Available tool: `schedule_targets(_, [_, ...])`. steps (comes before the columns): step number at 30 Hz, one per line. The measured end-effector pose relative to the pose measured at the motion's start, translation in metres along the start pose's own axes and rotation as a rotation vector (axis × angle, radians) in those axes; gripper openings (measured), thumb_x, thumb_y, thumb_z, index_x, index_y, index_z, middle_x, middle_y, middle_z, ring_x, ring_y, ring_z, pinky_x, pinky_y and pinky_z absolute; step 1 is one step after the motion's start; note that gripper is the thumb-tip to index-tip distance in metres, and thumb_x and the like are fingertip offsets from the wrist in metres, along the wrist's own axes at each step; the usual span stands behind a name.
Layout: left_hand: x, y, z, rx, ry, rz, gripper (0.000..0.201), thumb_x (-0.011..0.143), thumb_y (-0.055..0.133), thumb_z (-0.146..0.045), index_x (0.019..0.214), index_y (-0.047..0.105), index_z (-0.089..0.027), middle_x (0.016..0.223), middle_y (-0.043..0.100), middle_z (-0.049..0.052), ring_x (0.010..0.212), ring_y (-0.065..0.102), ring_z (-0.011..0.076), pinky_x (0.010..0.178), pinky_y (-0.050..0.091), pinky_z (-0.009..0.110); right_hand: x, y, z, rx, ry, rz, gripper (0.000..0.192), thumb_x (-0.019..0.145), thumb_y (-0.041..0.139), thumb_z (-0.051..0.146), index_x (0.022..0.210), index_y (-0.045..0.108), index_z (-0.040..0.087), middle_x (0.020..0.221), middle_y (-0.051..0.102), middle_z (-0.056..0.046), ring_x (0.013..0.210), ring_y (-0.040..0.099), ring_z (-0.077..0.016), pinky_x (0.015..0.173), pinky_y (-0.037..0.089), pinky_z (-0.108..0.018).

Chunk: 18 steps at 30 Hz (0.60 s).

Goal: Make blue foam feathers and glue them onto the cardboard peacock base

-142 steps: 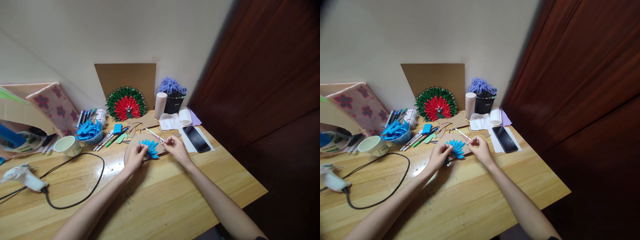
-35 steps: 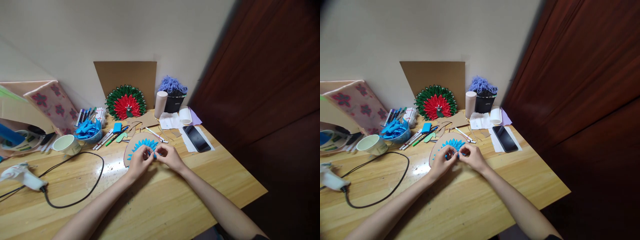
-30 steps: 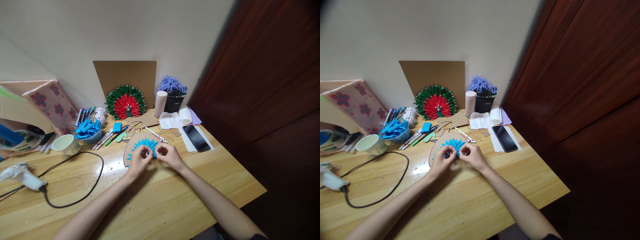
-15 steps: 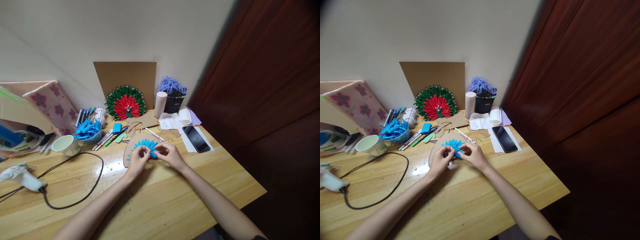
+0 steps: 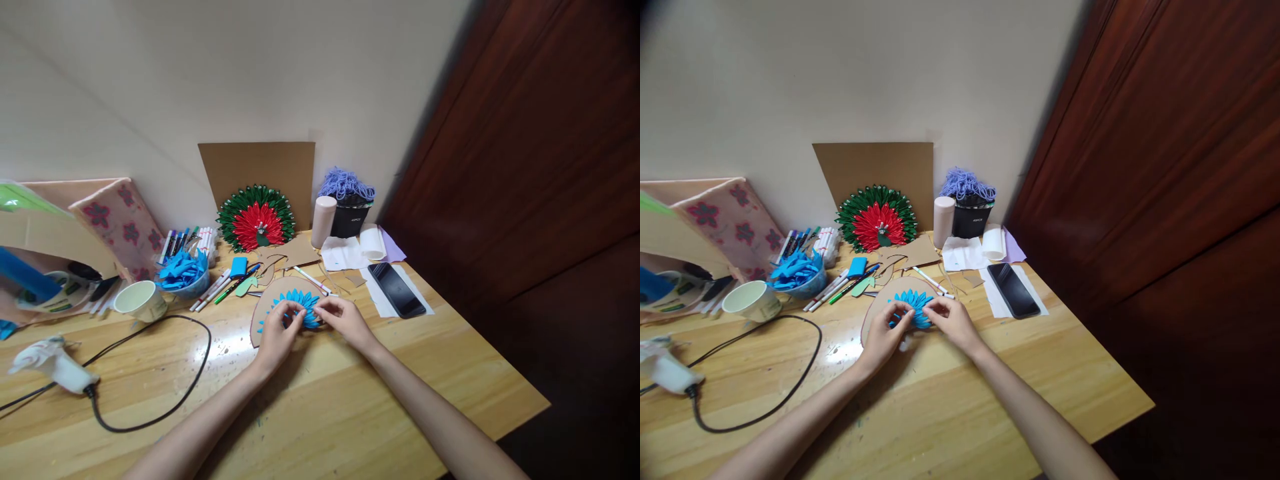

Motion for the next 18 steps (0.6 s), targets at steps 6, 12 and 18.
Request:
schedule_targets(6, [-0.001,0.007,-0.004,-0.006,0.018,0.08,0.022,0.08,0.051,-0.036,0.084,0.058,-0.016,0.08,0.06,0.003,0.068,0.054,0.0133,0.061,0.042,0.024,0.001,-0.002,-0.003,0.105,0.059,-0.027,0.025,0.07,0.064,0.04,0.078,0.059,0.017,0.072,0.062,-0.002,0.067,0.061,-0.0152,0.065,0.054,-0.029])
schedule_targets(12, [-0.001,0.01,-0.009,-0.043,0.019,0.131,0.025,0.082,0.049,-0.036,0.091,0.062,-0.017,0.089,0.063,0.007,0.081,0.057,0.0167,0.07,0.044,0.027,-0.002,0.001,0.005,-0.054,-0.033,0.012,0.018,0.075,0.06,0.034,0.077,0.058,0.016,0.079,0.062,-0.003,0.072,0.06,-0.0147,0.067,0.05,-0.026])
schedule_targets(18, [-0.001,0.011,-0.001,-0.069,-0.036,0.133,0.025,0.08,0.051,-0.037,0.085,0.064,-0.016,0.082,0.065,0.006,0.074,0.058,0.0173,0.067,0.045,0.027,-0.003,0.003,0.004,-0.112,-0.076,0.02,0.014,0.078,0.057,0.03,0.079,0.058,0.017,0.076,0.06,-0.002,0.07,0.058,-0.0138,0.065,0.048,-0.025])
Point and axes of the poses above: each hand's wrist, its own x-axis towards the middle knuckle, its own y-axis out of the palm, z = x × y, the point moved 8 cm from there along x, towards the middle knuckle
